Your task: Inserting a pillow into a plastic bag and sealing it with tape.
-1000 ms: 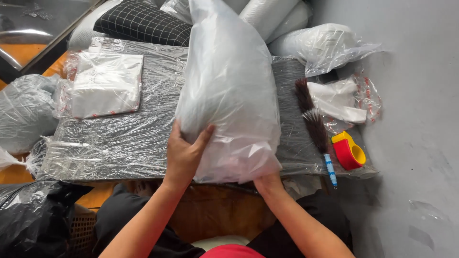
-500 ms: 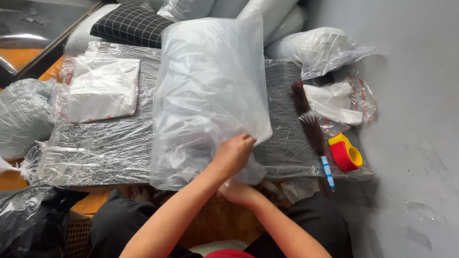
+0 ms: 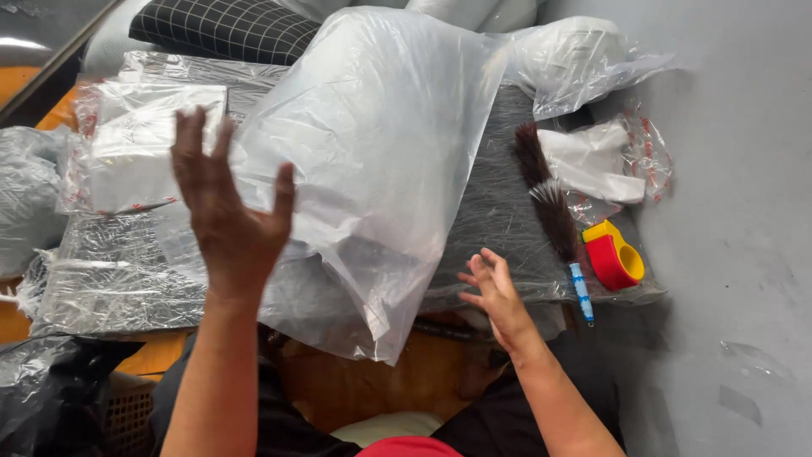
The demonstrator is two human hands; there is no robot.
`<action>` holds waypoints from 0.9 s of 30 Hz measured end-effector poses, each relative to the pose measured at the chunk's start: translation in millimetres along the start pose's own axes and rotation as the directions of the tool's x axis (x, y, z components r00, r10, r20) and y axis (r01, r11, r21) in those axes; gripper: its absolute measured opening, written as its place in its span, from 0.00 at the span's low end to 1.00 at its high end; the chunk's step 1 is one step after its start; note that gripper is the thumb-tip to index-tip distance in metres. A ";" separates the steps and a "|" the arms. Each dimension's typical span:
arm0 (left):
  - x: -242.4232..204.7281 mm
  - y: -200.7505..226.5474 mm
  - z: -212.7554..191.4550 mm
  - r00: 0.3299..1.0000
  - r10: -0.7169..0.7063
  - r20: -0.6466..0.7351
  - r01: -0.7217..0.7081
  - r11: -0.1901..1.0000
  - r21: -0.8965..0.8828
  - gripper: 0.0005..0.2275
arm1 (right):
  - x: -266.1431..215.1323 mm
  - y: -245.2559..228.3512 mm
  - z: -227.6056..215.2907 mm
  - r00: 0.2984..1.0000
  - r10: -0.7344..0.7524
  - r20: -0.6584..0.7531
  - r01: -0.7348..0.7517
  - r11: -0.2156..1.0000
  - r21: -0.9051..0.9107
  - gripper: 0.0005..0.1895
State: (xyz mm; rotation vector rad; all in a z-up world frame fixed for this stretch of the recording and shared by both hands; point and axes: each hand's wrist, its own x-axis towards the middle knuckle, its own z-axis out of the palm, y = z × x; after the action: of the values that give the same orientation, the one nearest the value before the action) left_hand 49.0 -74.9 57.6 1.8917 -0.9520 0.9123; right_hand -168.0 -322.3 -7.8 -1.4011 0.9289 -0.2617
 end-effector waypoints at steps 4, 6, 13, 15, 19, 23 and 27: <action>-20.1 -64.5 10.6 0.685 -0.622 0.379 0.616 0.772 0.154 0.48 | 13.3 -12.5 31.9 0.984 0.084 0.158 -0.085 0.996 0.004 0.58; -30.2 -68.4 18.0 0.454 -0.716 0.530 0.762 0.620 0.187 0.52 | 28.3 -11.6 43.9 0.976 0.046 0.214 -0.063 0.996 0.071 0.60; -63.2 -67.9 57.3 0.586 -0.534 0.609 0.490 0.833 0.259 0.34 | 84.1 -25.5 61.0 0.996 -0.066 0.062 0.080 0.964 -0.254 0.44; -53.9 -47.3 53.5 0.588 -0.502 0.634 0.507 0.840 0.194 0.37 | 116.7 -15.9 51.8 0.977 -0.176 0.120 0.193 0.970 -0.146 0.38; -37.0 -23.8 48.9 0.590 -0.395 0.704 0.397 0.901 0.173 0.50 | 147.0 -21.8 30.6 0.976 -0.177 0.124 0.172 0.984 0.051 0.30; -64.0 -37.0 55.9 0.604 -0.318 0.731 0.143 0.945 0.294 0.55 | 82.7 -61.1 24.0 0.994 -0.096 0.046 0.102 0.984 -0.144 0.44; -80.1 -60.3 60.3 0.866 -0.158 0.474 -0.063 0.907 0.417 0.28 | 93.3 -14.5 -27.6 0.951 -0.307 0.035 0.300 0.945 0.127 0.50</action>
State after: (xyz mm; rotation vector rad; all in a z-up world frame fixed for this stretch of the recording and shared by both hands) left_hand 78.7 -83.0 -55.2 2.5971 -1.0538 0.6331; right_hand -122.3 -406.8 -28.9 -1.4294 0.6377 -0.5013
